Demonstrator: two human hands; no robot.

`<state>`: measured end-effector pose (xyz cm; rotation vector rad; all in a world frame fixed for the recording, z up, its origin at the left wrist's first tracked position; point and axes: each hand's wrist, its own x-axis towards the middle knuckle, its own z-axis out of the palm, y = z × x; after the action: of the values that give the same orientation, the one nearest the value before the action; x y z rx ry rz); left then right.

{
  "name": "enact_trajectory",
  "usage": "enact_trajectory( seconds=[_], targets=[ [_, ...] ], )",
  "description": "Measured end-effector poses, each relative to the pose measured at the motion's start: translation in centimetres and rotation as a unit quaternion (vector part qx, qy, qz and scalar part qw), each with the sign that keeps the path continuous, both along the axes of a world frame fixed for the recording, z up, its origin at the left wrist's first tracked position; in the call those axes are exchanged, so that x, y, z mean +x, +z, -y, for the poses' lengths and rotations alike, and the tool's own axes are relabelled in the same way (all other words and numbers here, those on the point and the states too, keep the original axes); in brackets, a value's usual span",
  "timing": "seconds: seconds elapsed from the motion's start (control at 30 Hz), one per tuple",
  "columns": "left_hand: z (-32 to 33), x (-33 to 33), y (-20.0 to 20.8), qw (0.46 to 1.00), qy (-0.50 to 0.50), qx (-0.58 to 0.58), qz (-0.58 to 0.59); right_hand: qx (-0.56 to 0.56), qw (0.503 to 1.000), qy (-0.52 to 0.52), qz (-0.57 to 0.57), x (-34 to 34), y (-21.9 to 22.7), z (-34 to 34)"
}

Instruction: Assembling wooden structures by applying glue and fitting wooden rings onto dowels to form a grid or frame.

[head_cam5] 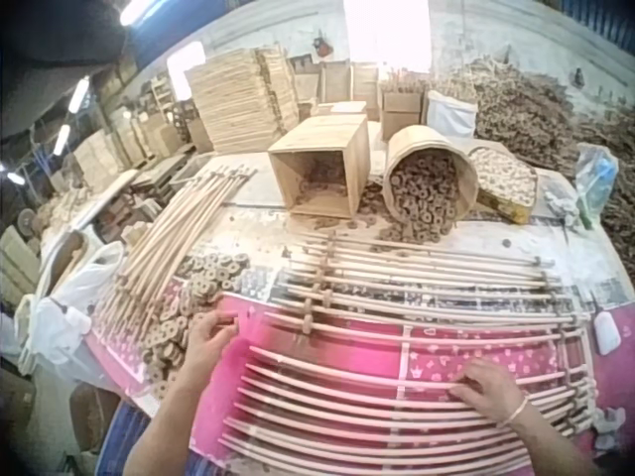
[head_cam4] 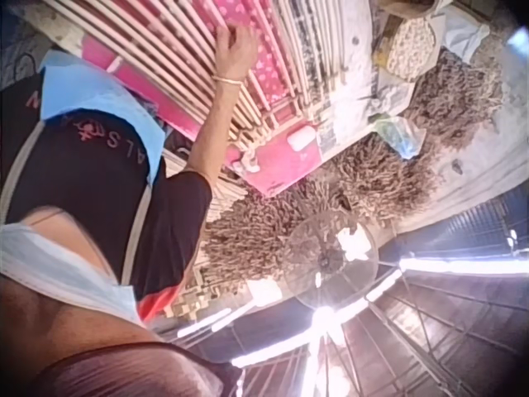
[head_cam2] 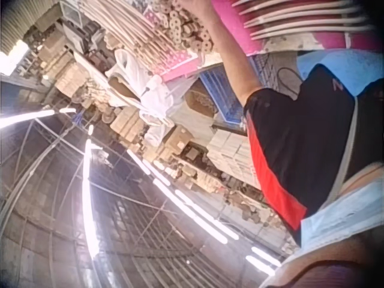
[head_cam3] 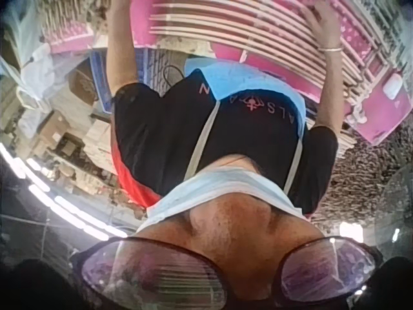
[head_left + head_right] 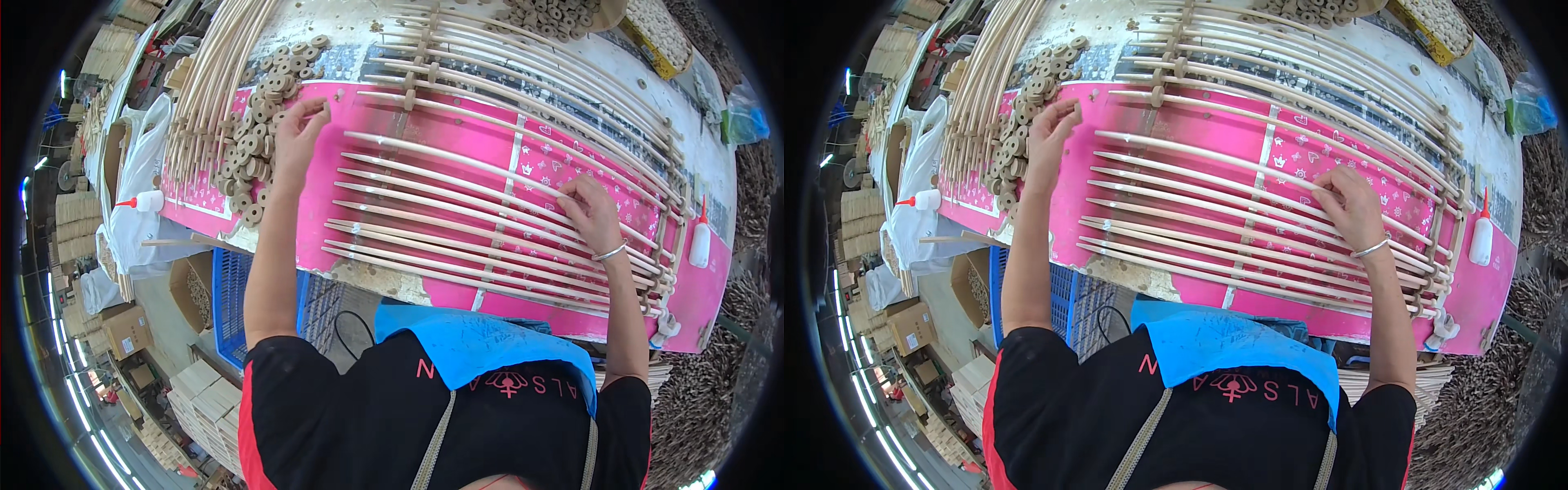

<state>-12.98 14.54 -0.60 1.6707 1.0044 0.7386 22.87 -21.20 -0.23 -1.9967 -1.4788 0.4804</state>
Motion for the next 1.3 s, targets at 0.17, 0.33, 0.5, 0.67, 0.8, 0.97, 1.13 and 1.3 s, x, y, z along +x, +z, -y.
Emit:
enact_trajectory(
  seconds=[0.17, 0.33, 0.5, 0.67, 0.8, 0.97, 1.13, 1.3],
  targets=[
    [1.8, -0.4, 0.1, 0.983, 0.03, -0.167, 0.071, 0.017, 0.996, -0.024, -0.086, 0.3, 0.2, 0.1],
    [2.3, -0.1, -0.4, 0.968, 0.013, -0.218, 0.12, 0.018, 0.996, -0.024, -0.082, 0.2, 0.2, 0.1],
    [2.2, 0.5, -0.6, 0.96, 0.029, -0.235, 0.147, -0.008, 0.997, -0.01, -0.071, 0.2, 0.6, 0.4],
    [4.4, 2.0, 0.2, 0.968, 0.015, -0.207, 0.141, 0.022, 0.997, -0.014, -0.069, 0.2, 0.9, -0.1],
    [5.9, 3.7, 1.0, 0.978, 0.027, -0.164, 0.122, 0.051, 0.997, -0.021, -0.056, -0.2, 0.9, -0.6],
    [6.3, 4.4, 0.8, 0.984, 0.02, -0.136, 0.111, 0.047, 0.994, -0.045, -0.086, -0.1, 1.4, -0.8],
    [6.5, 4.6, 0.8, 0.994, 0.031, -0.078, 0.068, 0.048, 0.998, -0.027, 0.034, 1.0, 1.0, -1.5],
    [6.7, 5.0, 0.8, 0.995, 0.01, -0.081, 0.057, 0.054, 0.996, -0.072, 0.029, 1.3, -0.8, -1.2]
  ],
)
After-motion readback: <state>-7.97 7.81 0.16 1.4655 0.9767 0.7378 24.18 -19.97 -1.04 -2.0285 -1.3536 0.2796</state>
